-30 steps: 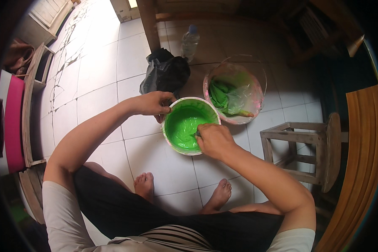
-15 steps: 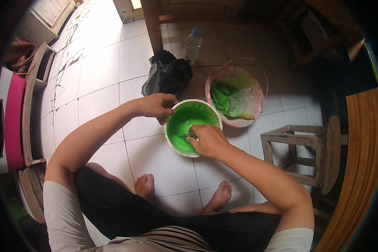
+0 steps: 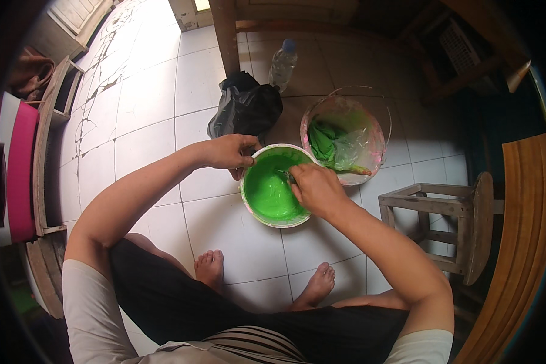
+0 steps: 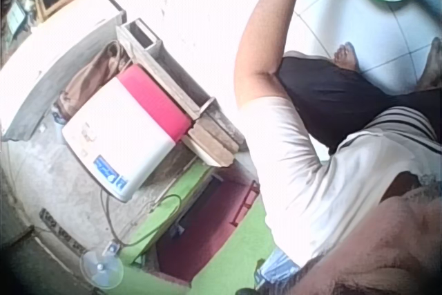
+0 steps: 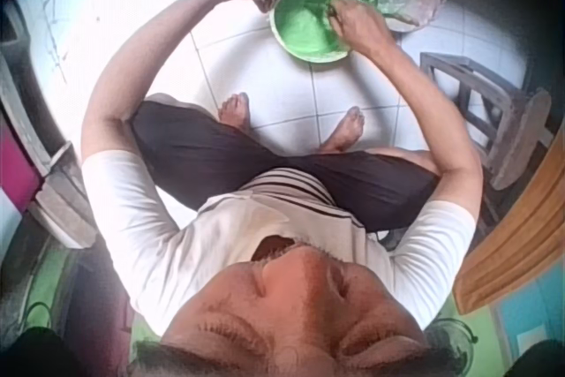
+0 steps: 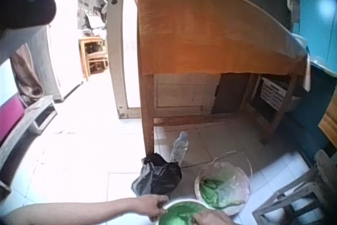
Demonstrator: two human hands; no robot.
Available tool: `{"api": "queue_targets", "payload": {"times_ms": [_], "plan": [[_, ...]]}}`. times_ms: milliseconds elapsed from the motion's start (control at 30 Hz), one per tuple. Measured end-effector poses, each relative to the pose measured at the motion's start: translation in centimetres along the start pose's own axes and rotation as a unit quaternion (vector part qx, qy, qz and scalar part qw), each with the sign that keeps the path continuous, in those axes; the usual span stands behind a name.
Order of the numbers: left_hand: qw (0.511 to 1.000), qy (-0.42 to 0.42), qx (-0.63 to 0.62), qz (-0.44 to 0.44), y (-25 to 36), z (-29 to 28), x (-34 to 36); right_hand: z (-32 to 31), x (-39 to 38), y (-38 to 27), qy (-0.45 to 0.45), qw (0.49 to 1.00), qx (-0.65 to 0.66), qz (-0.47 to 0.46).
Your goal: The person empties a bag of green pigment into a bucket and mixes it with a liquid using a brush.
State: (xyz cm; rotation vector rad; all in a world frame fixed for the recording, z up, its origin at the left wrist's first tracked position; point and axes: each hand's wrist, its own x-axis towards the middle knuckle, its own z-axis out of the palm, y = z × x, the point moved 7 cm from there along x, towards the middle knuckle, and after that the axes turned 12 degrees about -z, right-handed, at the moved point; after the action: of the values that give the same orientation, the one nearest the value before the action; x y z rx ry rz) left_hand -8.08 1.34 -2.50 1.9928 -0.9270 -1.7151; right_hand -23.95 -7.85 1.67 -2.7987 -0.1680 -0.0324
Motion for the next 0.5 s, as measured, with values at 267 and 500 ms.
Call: {"api": "queue_targets", "payload": {"times_ms": [267, 500], "plan": [[1.000, -0.010, -0.024, 0.008, -0.4, 0.0, 0.3, 0.5, -0.4, -0.3, -0.064, 0.996, -0.025, 0.055], [0.999, -0.006, -0.042, 0.026, -0.3, 0.2, 0.6, 1.9, 0.3, -2.7, -0.071, 0.991, 0.109, 0.041]]}}
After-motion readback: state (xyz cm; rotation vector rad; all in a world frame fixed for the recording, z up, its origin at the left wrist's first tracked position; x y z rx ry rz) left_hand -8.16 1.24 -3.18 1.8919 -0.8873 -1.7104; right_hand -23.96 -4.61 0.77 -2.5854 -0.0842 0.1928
